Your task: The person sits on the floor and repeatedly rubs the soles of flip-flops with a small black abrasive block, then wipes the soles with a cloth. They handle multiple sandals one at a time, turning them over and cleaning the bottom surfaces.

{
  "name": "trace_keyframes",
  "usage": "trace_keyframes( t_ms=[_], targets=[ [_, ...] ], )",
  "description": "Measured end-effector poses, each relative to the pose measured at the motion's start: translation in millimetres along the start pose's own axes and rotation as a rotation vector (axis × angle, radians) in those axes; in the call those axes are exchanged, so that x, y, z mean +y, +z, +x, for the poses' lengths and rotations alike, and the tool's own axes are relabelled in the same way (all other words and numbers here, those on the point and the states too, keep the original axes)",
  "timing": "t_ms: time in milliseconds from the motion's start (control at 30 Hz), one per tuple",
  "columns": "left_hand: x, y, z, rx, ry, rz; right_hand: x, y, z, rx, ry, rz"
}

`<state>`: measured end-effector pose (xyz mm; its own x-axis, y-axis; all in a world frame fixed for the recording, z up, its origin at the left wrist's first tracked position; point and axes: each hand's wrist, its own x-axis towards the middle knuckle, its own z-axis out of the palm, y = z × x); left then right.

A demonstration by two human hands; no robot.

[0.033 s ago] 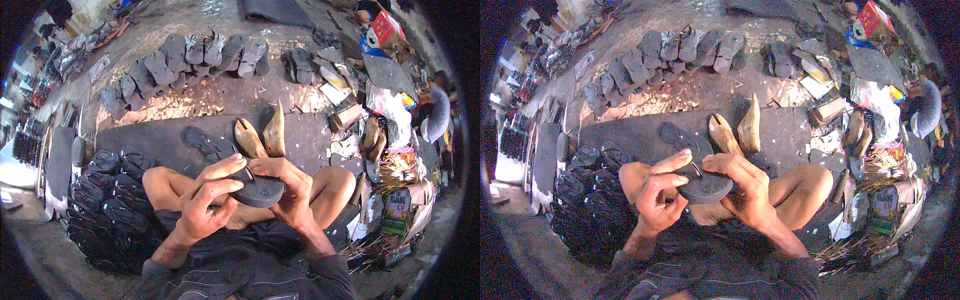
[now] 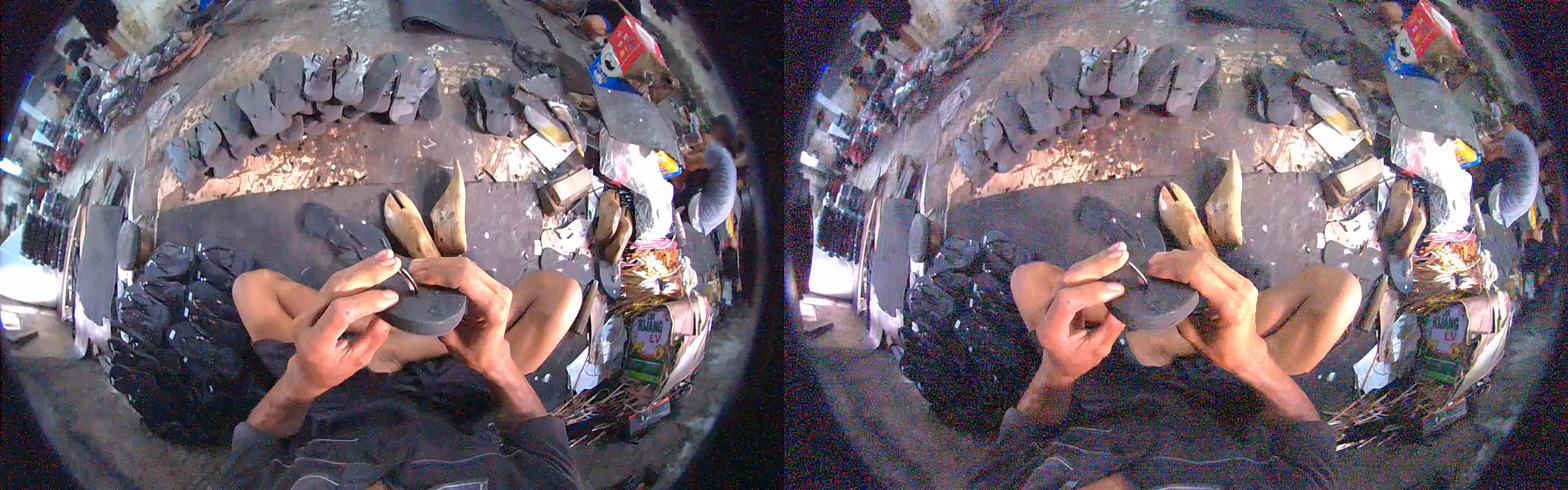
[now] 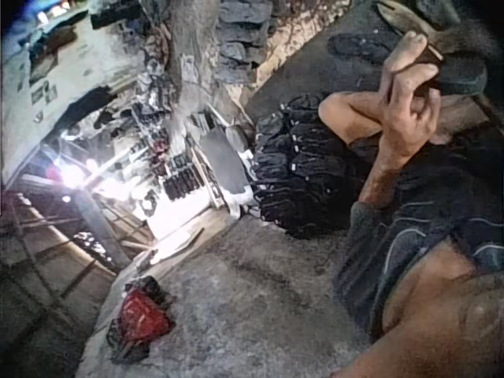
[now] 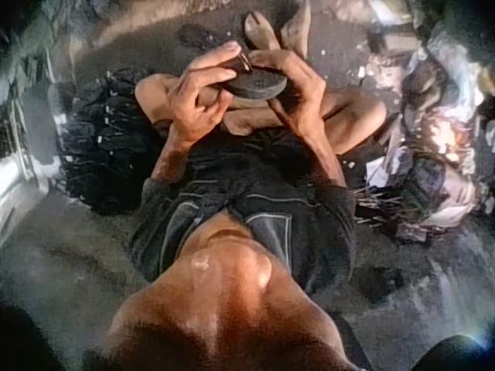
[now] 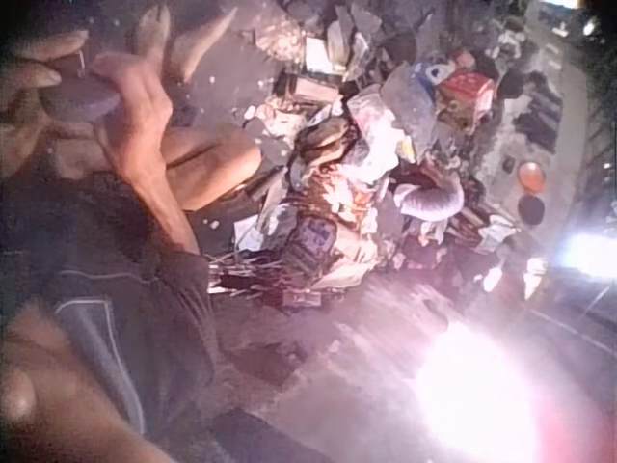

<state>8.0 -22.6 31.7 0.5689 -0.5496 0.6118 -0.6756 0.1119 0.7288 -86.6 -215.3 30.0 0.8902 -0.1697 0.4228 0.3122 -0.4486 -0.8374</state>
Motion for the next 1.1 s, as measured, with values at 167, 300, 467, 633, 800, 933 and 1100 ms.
trace_keyframes(
  t_ms=[167, 300, 467, 633, 800, 933, 1100],
  targets=[
    [-5, 2, -5, -0.013, 0.041, 0.096, 5, -3, -9, 0.013, 0.021, -0.022],
    [-9, 2, 1, -0.034, 0.013, 0.141, -1, -9, 14, -0.05, -0.055, -0.088],
    [-11, 7, -4, 0.001, 0.039, 0.092, 11, -6, -1, -0.034, 0.013, 0.043],
    [-19, 1, 6, -0.215, 0.172, -0.054, 22, -1, -7, -0.032, -0.003, 0.09],
    [-15, -14, 10, -0.248, 0.208, 0.077, 16, -9, -3, -0.044, 0.008, 0.01],
    [-23, -11, 2, -0.199, 0.174, 0.075, 19, -6, -9, -0.075, 0.051, 0.021],
    [-19, -13, 16, -0.35, 0.128, 0.056, 20, -10, -7, -0.114, 0.05, 0.015]
  ],
)
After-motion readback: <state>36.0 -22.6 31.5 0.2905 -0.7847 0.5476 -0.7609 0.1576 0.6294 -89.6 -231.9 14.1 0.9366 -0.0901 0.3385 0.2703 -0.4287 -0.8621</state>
